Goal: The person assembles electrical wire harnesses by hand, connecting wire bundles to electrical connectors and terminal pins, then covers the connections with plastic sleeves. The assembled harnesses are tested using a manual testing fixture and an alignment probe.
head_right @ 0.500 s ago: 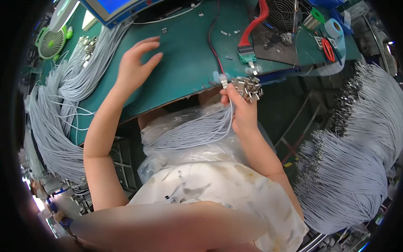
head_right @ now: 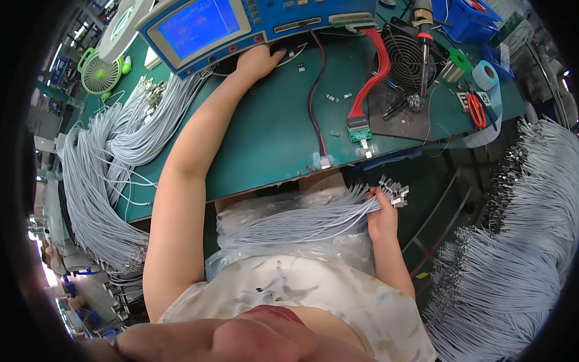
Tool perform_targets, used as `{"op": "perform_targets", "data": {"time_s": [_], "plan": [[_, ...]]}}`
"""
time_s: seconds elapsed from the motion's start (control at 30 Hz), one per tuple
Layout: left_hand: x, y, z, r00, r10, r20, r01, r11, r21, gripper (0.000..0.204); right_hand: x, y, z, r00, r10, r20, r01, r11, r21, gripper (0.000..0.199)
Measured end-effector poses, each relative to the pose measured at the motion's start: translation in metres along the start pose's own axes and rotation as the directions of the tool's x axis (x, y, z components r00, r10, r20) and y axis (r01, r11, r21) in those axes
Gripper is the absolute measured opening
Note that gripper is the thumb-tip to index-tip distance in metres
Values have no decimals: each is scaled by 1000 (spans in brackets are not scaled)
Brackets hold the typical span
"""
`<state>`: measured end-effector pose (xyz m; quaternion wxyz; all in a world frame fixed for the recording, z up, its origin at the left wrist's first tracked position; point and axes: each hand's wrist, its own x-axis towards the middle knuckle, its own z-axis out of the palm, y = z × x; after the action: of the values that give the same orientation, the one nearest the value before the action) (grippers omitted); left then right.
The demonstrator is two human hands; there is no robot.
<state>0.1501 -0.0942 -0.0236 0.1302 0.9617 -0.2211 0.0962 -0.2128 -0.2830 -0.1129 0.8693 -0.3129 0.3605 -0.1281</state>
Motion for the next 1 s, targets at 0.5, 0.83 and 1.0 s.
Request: {"op": "perform_targets", "data": {"time_s": [0.5,0.83,1.0], "plan": [[12,2,-4,989,91,120,-86,995,-41,44,19,4,-17,995,102,12,-102,989,106,10],[-168,22,-113,872,488,-33,-489,864,-121,29,-18,1,-43,978,186,-92,-182,982,53,16],[-307,-28,-139,788,404,465,206,539,-817,30,-52,-10,-42,975,142,171,-119,984,-135,16]]}}
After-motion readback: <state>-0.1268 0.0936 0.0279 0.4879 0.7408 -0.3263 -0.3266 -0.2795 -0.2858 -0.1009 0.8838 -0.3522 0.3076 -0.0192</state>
